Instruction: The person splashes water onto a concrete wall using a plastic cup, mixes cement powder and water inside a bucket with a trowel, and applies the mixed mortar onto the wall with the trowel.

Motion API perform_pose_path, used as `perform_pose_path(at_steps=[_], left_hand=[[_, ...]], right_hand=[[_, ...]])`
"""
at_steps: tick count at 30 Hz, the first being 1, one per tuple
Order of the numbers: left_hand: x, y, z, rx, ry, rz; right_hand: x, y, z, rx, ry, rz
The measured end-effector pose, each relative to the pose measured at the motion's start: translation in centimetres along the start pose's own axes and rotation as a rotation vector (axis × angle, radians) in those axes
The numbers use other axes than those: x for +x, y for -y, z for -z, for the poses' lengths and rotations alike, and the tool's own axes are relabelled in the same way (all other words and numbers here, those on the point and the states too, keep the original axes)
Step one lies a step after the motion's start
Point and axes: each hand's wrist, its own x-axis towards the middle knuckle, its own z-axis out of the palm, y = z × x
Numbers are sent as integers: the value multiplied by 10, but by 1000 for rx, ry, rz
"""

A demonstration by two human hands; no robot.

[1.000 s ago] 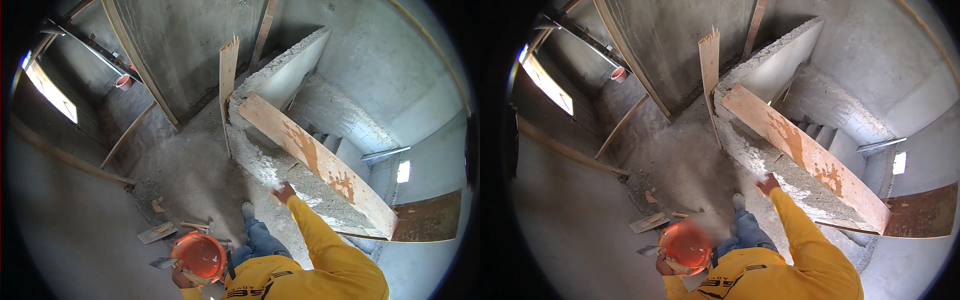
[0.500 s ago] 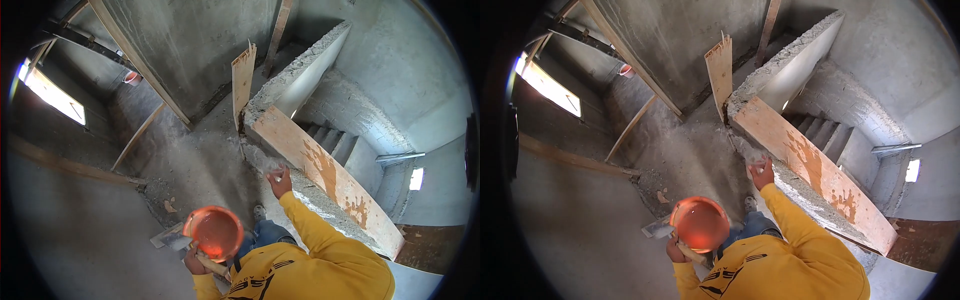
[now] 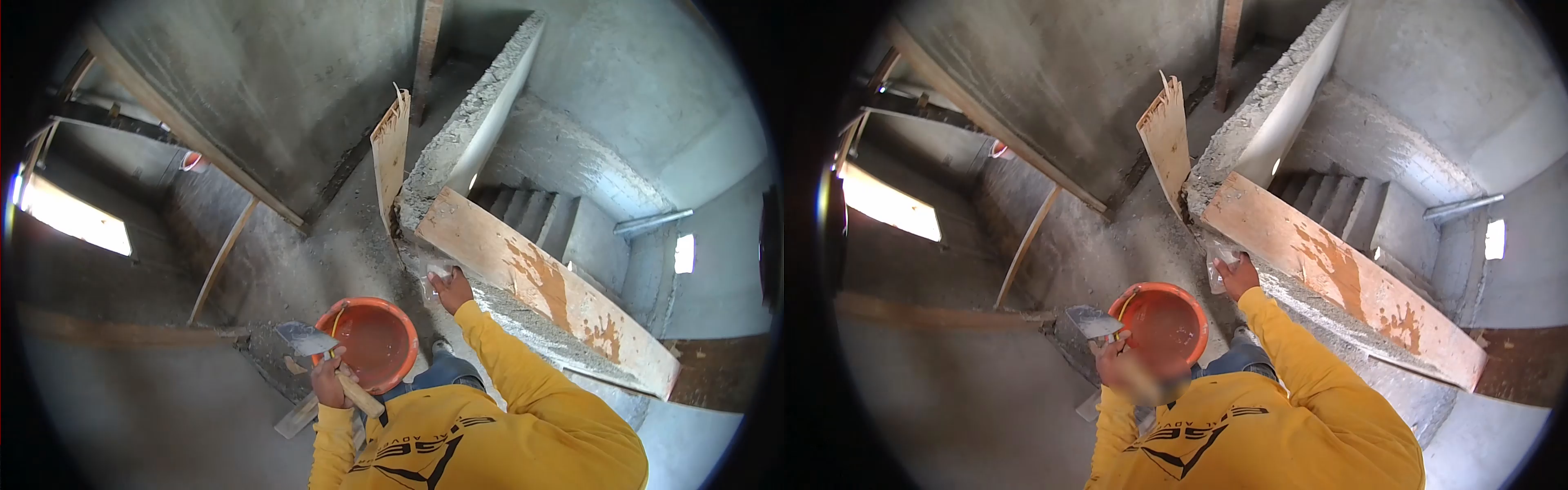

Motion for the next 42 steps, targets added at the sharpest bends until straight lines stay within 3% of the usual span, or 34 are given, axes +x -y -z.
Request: perform_pose_path(at_steps=[2, 5, 11, 15, 17, 18, 21, 22, 24, 26, 27, 29, 31, 32, 35, 41, 42], left_hand=[[24, -16, -7, 31, 74, 35], [70, -29, 1, 66, 188, 140], [129, -83, -1, 225, 429, 401], [142, -134, -13, 372, 621, 472], [138, -162, -20, 441, 693, 495], [137, -173, -19, 479, 721, 497], [134, -199, -16, 550, 787, 498], [136, -205, -13, 556, 810, 490], [138, -215, -9, 537, 806, 495], [154, -218, -2, 495, 798, 484], [163, -219, 2, 477, 795, 479], [181, -220, 7, 451, 765, 482], [197, -219, 13, 429, 736, 483], [204, -218, 17, 420, 718, 479], [232, -205, 32, 416, 660, 433], [255, -198, 50, 400, 618, 374], [258, -198, 53, 404, 614, 371]], right_hand=[[14, -23, -29, 232, -135, 80], [-30, 31, -38, 255, -165, 8], [-71, 61, -147, -161, 19, 161], [-48, 84, -219, -518, 306, -68], [-39, 100, -246, -514, 291, -301], [-35, 99, -264, -557, 193, -175], [-7, 61, -324, -680, 18, -154], [-6, 65, -323, -509, 136, -222], [7, 65, -333, -80, 68, -316], [17, 44, -354, 39, 21, -251], [17, 24, -365, -58, 3, -149], [10, 26, -362, -107, -46, -43], [-15, 75, -322, -10, -106, -32], [-23, 88, -304, 61, -138, 122], [-26, 103, -263, 248, -160, 40], [-18, 178, -159, 107, -548, -231], [-14, 172, -153, 93, -586, -193]])
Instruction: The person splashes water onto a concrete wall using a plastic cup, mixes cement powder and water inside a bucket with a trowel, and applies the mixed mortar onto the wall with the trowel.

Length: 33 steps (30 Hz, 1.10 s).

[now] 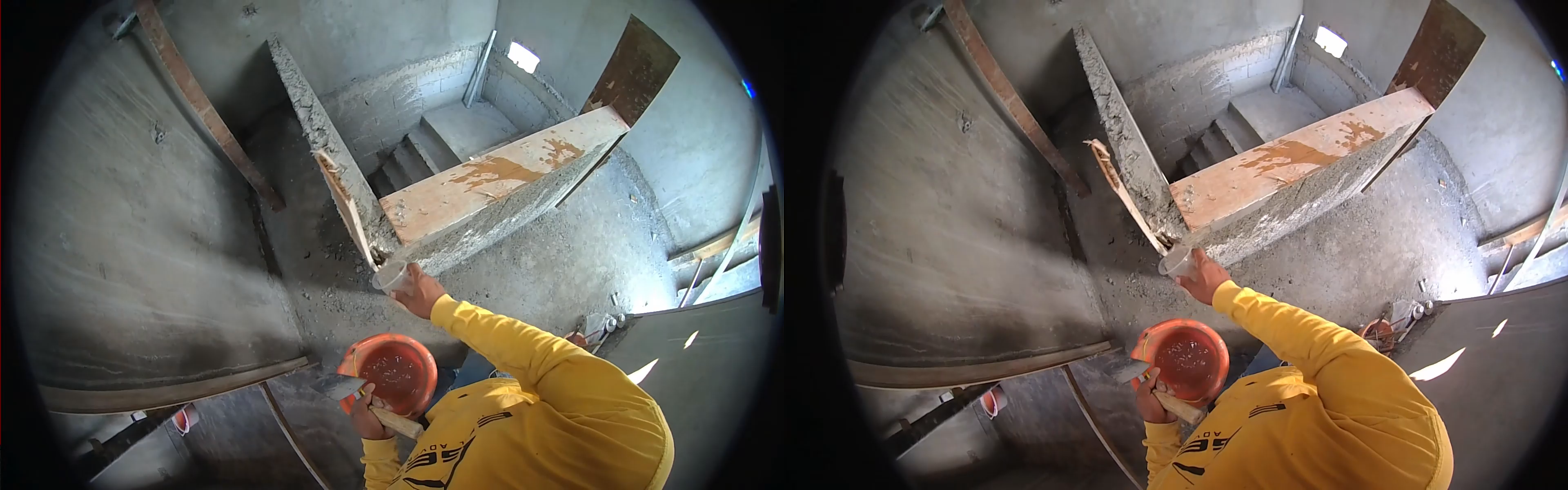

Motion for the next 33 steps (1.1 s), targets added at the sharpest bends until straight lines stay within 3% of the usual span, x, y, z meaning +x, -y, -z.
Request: perform_pose_path(at_steps=[8, 14, 17, 20, 23, 25, 28, 33], left_hand=[[-12, -2, 46, -212, -96, -5], [-31, -8, 19, -276, -187, 14], [-27, -6, 19, -252, -155, 54], [-27, -6, 8, -230, -170, 68], [-19, -2, 15, -222, -123, 110], [-15, 0, 10, -214, -92, 127], [-13, 7, -11, -173, -105, 105], [2, 22, -37, -140, 6, 99]], right_hand=[[8, -55, -7, 174, -80, 255], [-11, -82, -37, 219, 203, -105], [8, -122, -50, 607, 96, -310], [47, -164, -47, 719, -343, -369], [40, -113, 27, 363, -387, -421], [41, -105, 31, 349, -263, -225], [20, -79, 33, 268, -177, -149], [-20, -77, -20, 113, 13, 361]])
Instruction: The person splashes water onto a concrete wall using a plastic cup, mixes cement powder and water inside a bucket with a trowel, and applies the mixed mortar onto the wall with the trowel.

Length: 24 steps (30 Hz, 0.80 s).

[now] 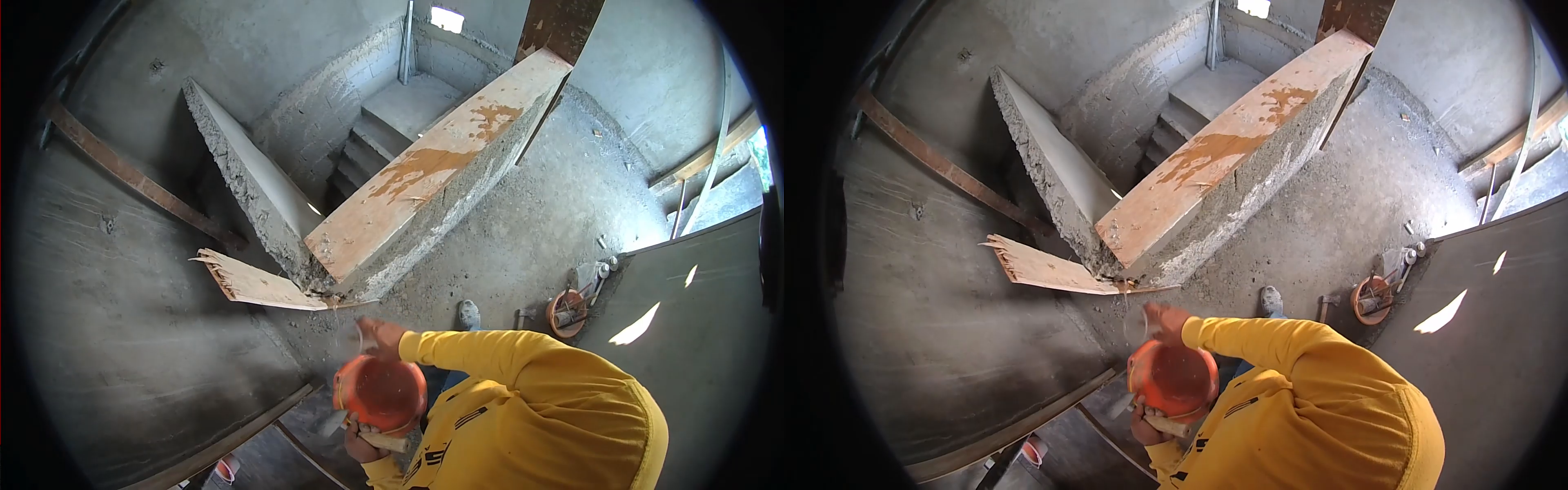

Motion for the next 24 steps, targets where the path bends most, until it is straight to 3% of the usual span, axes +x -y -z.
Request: perform_pose_path(at_steps=[3, 6, 15, 24], left_hand=[[-4, 6, -28, 137, -42, -23], [-12, 11, -50, 220, -36, -23], [-55, 29, -127, 312, 128, -42], [-28, 54, -108, 252, 71, -22]], right_hand=[[-22, 17, -12, -151, 468, -305], [-43, -2, -27, -191, 578, -219], [-80, -141, -80, -409, 573, -180], [-81, -157, -61, -222, 405, -115]])
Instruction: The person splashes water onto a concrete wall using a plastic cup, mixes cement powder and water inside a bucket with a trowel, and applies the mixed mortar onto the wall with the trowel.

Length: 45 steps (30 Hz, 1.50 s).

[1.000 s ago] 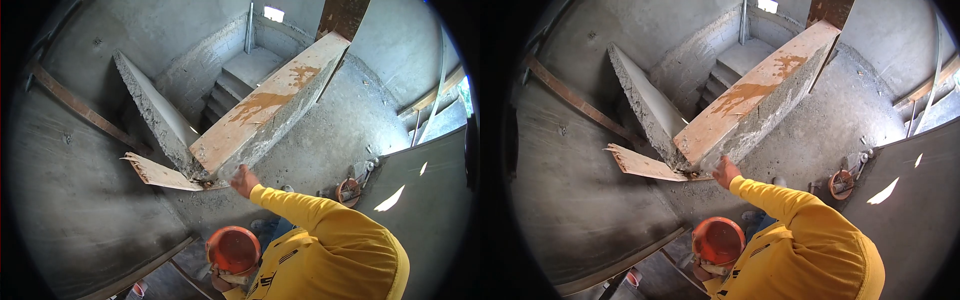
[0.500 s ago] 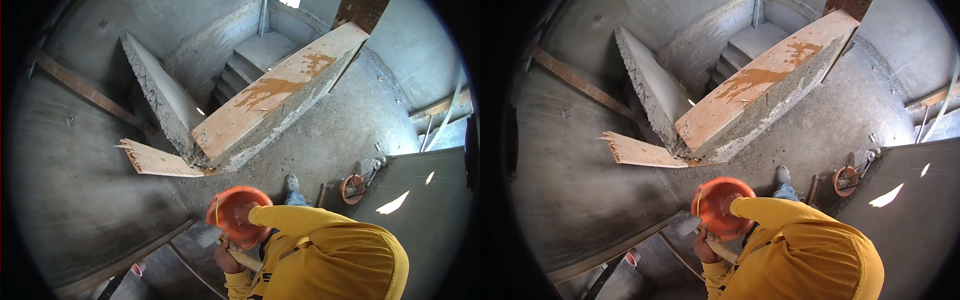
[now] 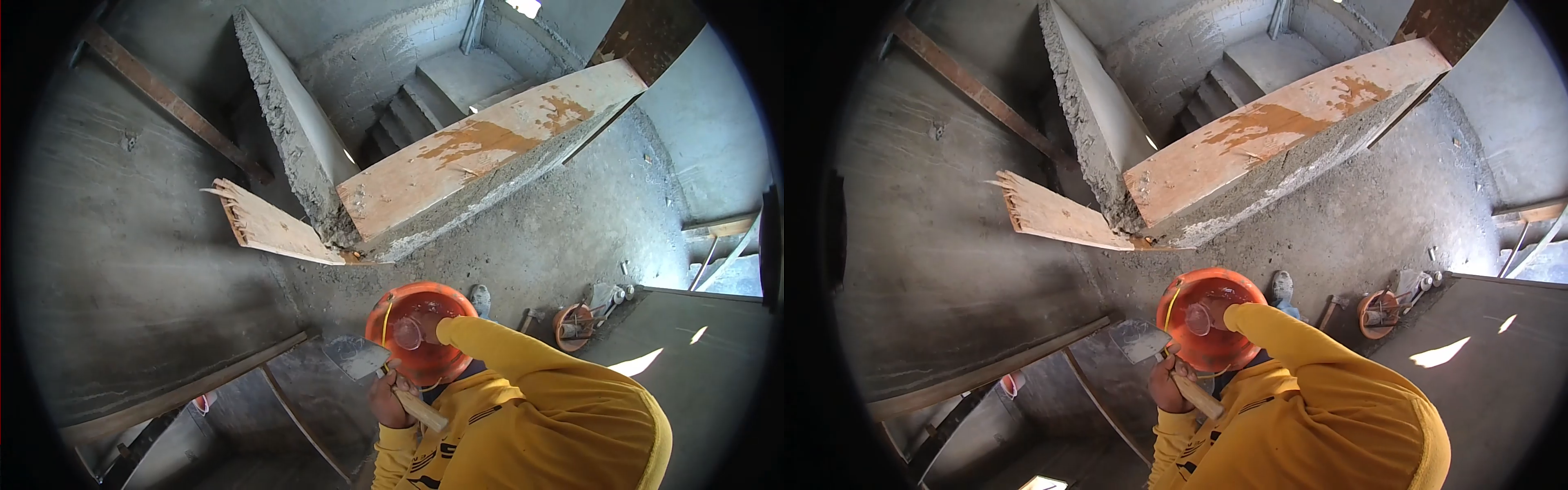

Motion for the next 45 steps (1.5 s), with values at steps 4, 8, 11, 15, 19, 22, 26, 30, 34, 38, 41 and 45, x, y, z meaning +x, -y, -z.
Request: perform_pose_path(at_steps=[4, 8, 11, 15, 19, 22, 26, 30, 34, 38, 41, 45], left_hand=[[24, 25, 47, -67, -77, 17], [28, 43, 88, -80, -219, 54], [23, 50, 123, -122, -268, 31], [10, 44, 158, -196, -348, -14], [-3, 40, 180, -217, -461, -79], [-12, 37, 182, -229, -527, -68], [-16, 35, 182, -224, -576, -57], [-11, 41, 185, -230, -571, -38], [-3, 50, 175, -181, -539, -10], [12, 56, 155, -127, -448, 4], [21, 53, 126, -51, -372, 8], [31, 52, 83, 1, -283, 32]], right_hand=[[-12, 58, 61, 145, 80, -147], [12, 44, 44, 469, 39, -43], [34, 39, 42, 559, -11, 21], [79, 12, 30, 423, -62, -99], [129, 0, 50, 287, -71, -364], [148, -28, 77, 357, -69, -545], [167, -172, 64, 449, -225, -399], [102, -179, 176, 46, -317, -662], [39, -172, 251, 84, -505, -579], [1, -178, 267, 277, -689, -362], [-24, -163, 256, 269, -734, -374], [-49, -163, 208, 361, -704, -497]])
